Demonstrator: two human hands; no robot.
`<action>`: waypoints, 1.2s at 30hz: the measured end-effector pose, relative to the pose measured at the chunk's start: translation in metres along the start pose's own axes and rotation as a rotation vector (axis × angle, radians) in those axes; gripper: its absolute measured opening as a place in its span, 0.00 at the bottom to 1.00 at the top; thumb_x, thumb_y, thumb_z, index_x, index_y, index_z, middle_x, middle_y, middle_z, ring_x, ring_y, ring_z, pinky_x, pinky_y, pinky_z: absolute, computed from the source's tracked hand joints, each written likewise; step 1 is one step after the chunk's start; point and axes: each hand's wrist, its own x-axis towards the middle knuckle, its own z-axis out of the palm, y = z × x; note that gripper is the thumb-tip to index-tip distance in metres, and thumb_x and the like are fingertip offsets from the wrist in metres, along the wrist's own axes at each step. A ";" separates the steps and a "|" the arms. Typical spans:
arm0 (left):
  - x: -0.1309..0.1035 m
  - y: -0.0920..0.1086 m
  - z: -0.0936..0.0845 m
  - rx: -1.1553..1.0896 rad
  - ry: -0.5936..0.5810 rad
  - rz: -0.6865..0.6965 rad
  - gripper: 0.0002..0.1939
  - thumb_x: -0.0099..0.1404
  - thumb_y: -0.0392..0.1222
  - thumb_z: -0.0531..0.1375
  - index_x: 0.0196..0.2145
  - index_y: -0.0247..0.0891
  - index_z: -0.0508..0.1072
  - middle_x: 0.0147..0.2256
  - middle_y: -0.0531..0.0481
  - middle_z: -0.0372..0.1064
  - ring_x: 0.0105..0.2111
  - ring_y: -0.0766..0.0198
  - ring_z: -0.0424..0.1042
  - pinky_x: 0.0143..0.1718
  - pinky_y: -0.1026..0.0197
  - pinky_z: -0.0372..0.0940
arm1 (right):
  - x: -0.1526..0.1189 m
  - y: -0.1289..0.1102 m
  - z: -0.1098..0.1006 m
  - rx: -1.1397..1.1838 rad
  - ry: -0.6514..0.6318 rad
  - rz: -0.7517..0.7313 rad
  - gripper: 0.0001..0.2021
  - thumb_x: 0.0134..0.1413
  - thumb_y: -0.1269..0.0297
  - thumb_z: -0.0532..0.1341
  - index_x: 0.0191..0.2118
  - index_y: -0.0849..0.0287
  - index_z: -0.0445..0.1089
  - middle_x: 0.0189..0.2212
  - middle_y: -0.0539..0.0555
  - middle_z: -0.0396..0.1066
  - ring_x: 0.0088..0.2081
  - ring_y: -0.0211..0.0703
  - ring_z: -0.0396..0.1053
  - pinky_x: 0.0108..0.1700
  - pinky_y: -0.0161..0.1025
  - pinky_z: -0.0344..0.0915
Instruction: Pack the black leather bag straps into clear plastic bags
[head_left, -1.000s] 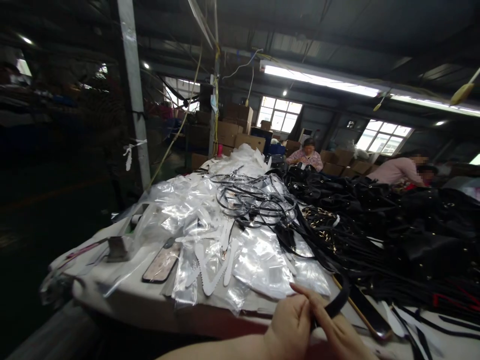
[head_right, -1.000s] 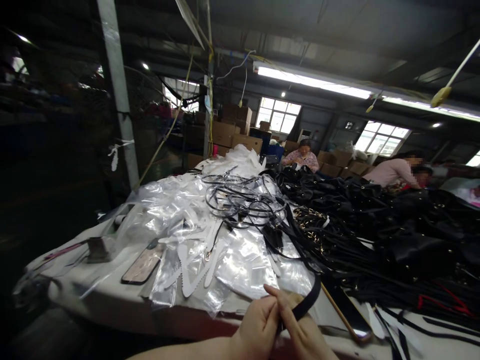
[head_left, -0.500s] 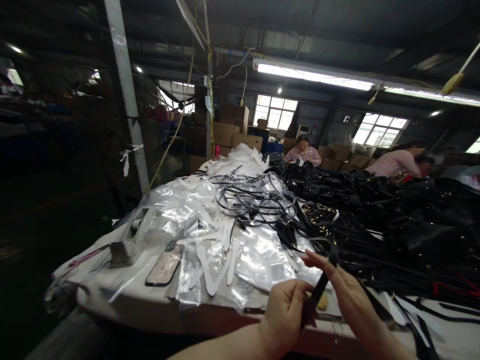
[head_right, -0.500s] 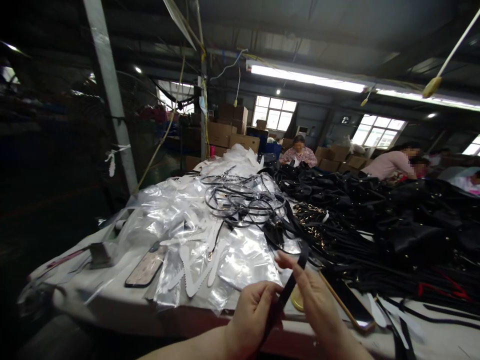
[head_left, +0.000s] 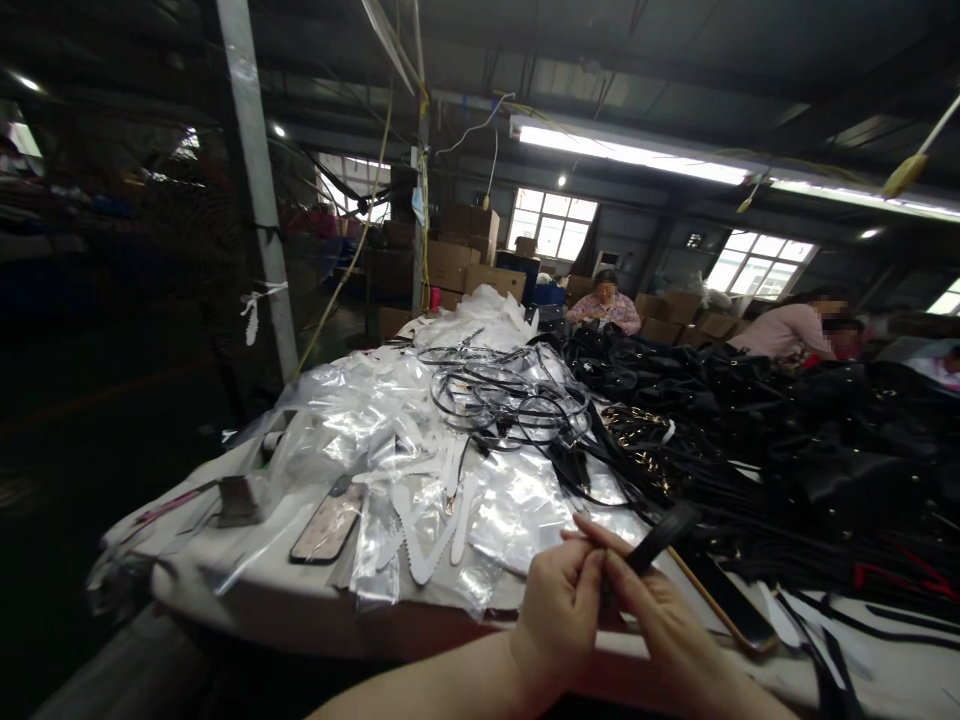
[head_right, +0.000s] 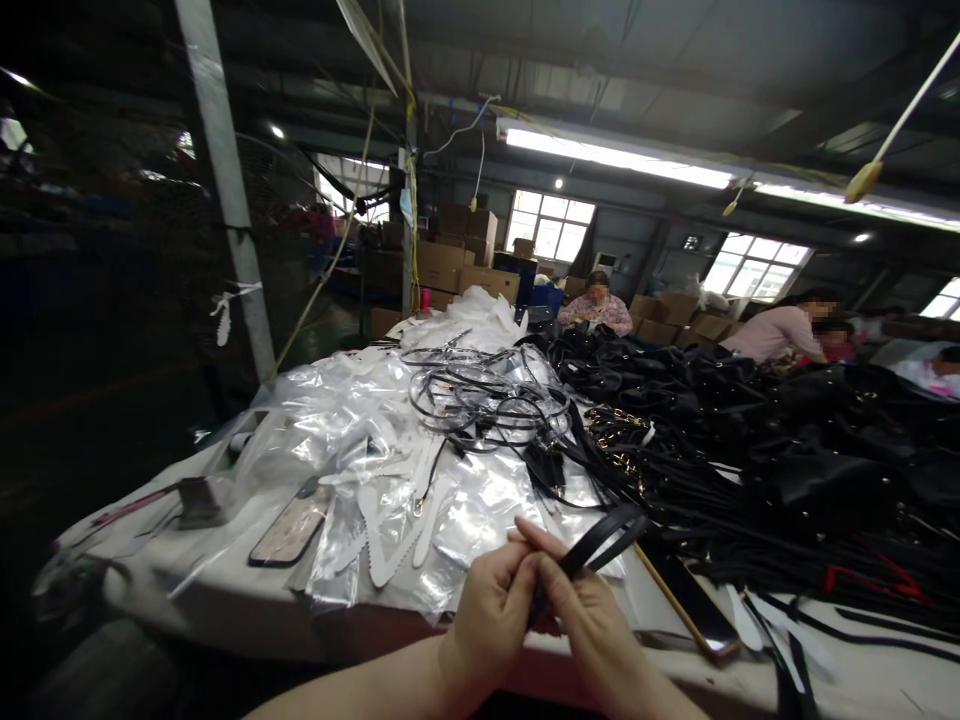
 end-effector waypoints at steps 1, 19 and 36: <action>0.003 0.000 0.002 -0.002 0.028 -0.019 0.25 0.73 0.55 0.48 0.37 0.33 0.75 0.20 0.49 0.69 0.17 0.67 0.67 0.19 0.68 0.61 | 0.001 0.004 0.002 0.009 -0.014 0.012 0.28 0.57 0.41 0.61 0.59 0.48 0.70 0.52 0.57 0.75 0.53 0.58 0.72 0.54 0.53 0.68; 0.102 0.059 0.044 0.012 0.007 0.218 0.15 0.72 0.45 0.51 0.50 0.35 0.68 0.21 0.54 0.66 0.19 0.68 0.66 0.20 0.69 0.60 | 0.059 -0.098 -0.087 0.097 0.389 -0.202 0.21 0.58 0.42 0.58 0.41 0.53 0.79 0.43 0.57 0.79 0.50 0.54 0.73 0.56 0.50 0.66; 0.147 0.096 0.066 -0.020 -0.045 0.231 0.13 0.71 0.48 0.51 0.41 0.37 0.70 0.19 0.56 0.64 0.14 0.69 0.62 0.16 0.68 0.56 | 0.068 -0.166 -0.103 -0.041 0.434 -0.505 0.24 0.41 0.40 0.70 0.36 0.55 0.79 0.37 0.56 0.80 0.45 0.54 0.74 0.54 0.51 0.65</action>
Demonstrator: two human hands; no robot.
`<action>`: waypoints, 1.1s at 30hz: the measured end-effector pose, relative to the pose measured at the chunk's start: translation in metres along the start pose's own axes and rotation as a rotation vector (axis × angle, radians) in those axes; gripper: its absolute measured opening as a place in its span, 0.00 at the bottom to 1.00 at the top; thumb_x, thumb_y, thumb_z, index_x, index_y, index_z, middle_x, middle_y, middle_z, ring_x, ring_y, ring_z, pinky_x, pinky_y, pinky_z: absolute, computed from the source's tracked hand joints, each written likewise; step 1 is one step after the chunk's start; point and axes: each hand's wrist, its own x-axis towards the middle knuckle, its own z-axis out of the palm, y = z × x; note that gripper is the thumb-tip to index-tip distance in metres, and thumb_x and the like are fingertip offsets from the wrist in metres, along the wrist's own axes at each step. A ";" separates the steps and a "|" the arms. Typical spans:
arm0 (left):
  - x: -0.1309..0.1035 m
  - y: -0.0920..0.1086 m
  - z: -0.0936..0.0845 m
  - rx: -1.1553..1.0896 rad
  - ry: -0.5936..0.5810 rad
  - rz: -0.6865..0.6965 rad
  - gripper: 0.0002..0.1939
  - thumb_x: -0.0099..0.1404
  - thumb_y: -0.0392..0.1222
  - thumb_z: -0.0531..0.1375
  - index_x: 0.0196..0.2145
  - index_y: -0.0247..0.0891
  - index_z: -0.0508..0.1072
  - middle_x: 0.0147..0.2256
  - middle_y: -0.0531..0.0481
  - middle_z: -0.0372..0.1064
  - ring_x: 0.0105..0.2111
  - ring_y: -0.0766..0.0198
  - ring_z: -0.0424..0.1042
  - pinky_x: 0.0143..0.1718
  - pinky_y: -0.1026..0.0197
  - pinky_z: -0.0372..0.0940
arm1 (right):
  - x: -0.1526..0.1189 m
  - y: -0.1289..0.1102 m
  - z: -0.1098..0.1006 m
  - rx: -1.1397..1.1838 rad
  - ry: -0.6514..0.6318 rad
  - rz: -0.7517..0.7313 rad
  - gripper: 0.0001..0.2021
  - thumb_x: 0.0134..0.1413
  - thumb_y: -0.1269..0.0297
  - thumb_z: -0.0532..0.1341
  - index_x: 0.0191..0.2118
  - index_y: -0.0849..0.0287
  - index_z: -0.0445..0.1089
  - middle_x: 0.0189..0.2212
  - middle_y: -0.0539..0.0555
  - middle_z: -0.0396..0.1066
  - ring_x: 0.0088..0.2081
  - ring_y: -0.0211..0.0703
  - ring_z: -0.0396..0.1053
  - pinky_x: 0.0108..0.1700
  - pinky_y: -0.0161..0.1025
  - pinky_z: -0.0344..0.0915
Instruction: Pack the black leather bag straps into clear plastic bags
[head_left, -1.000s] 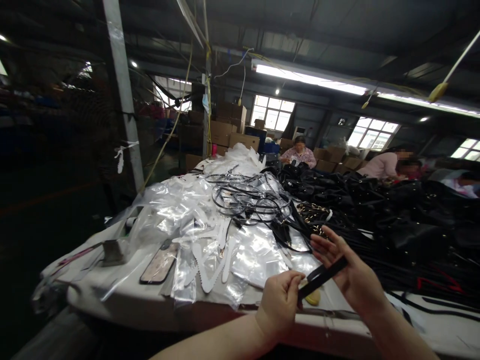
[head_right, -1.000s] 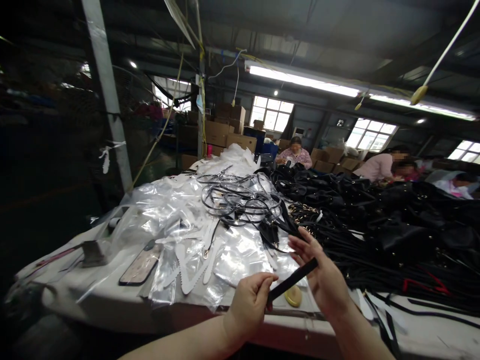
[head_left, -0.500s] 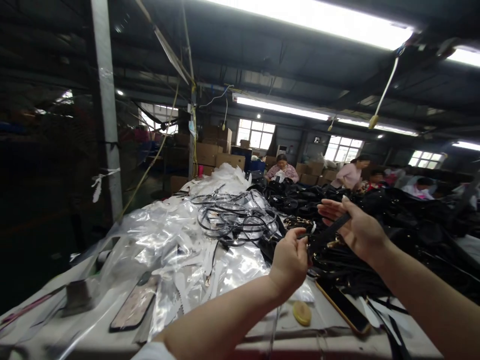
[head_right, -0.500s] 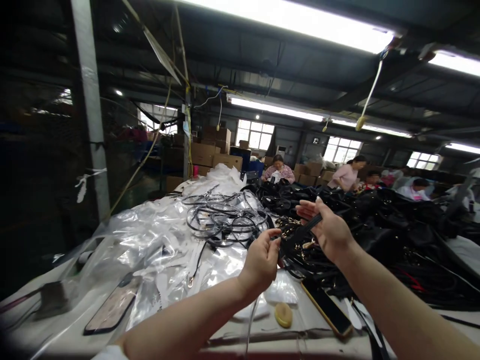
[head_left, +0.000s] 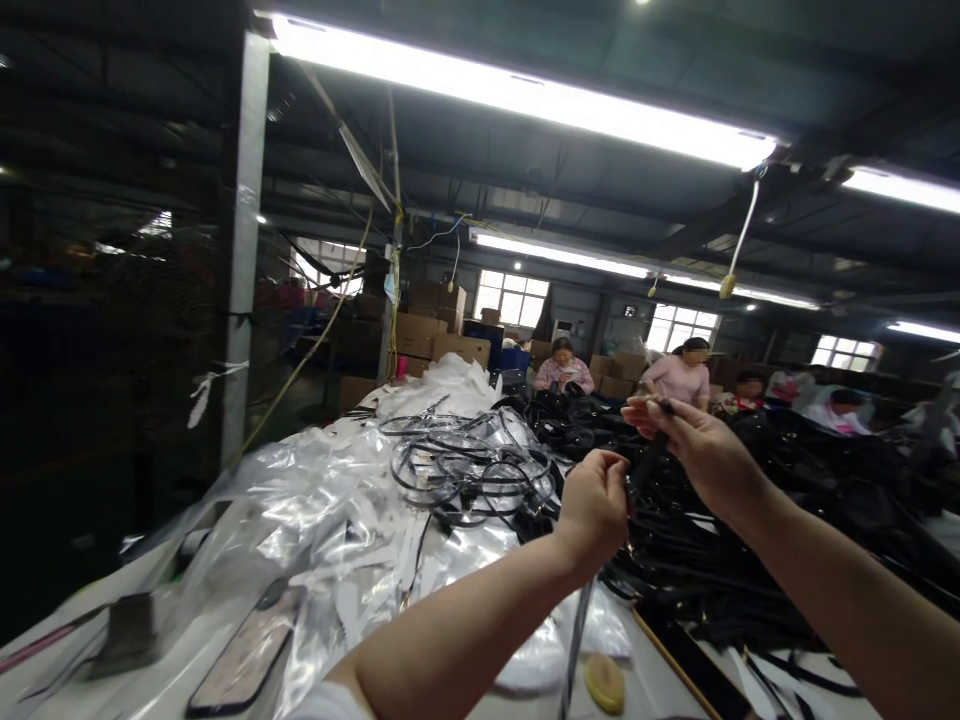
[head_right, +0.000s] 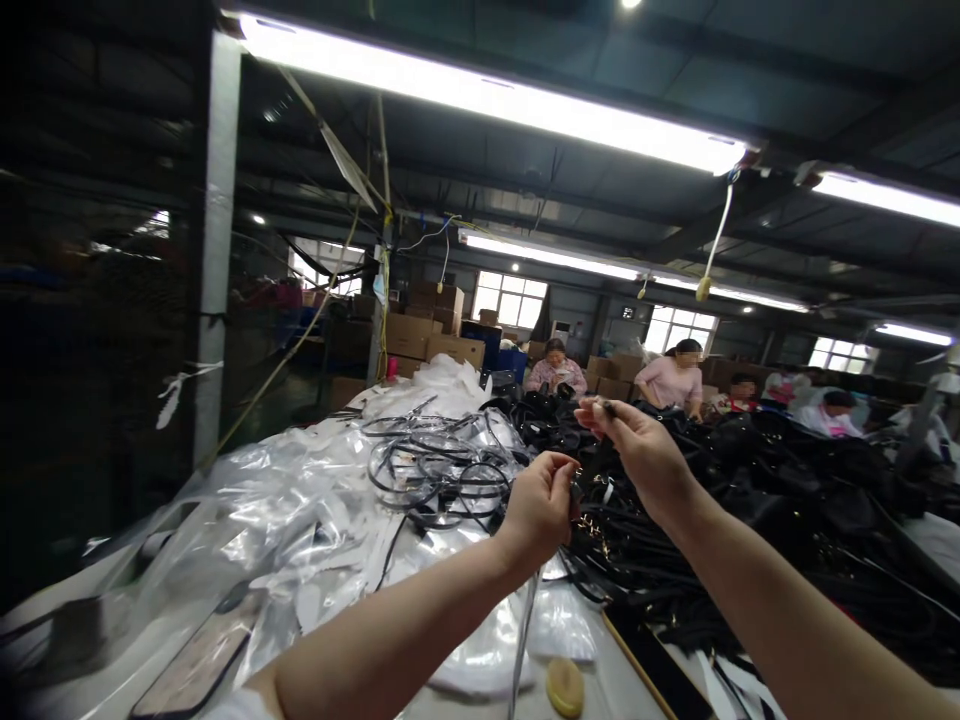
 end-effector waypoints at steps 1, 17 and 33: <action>-0.002 0.000 0.001 -0.037 -0.018 -0.028 0.14 0.71 0.49 0.51 0.42 0.37 0.69 0.18 0.56 0.63 0.13 0.69 0.61 0.14 0.68 0.55 | 0.004 -0.004 -0.002 0.012 0.002 0.001 0.24 0.41 0.39 0.70 0.34 0.56 0.79 0.35 0.56 0.80 0.44 0.54 0.75 0.55 0.52 0.65; 0.020 0.044 -0.001 -0.275 -0.030 0.002 0.14 0.70 0.51 0.54 0.41 0.36 0.66 0.18 0.57 0.66 0.11 0.69 0.63 0.11 0.70 0.59 | 0.010 -0.021 0.010 0.046 0.008 -0.012 0.20 0.54 0.44 0.63 0.35 0.57 0.78 0.34 0.57 0.78 0.43 0.51 0.75 0.45 0.44 0.71; 0.045 0.047 -0.027 -0.301 0.099 -0.058 0.09 0.70 0.41 0.55 0.35 0.33 0.70 0.20 0.57 0.62 0.16 0.76 0.60 0.18 0.74 0.53 | -0.098 0.018 0.027 0.245 -0.572 0.592 0.24 0.52 0.42 0.63 0.43 0.57 0.77 0.30 0.56 0.79 0.34 0.50 0.77 0.39 0.44 0.73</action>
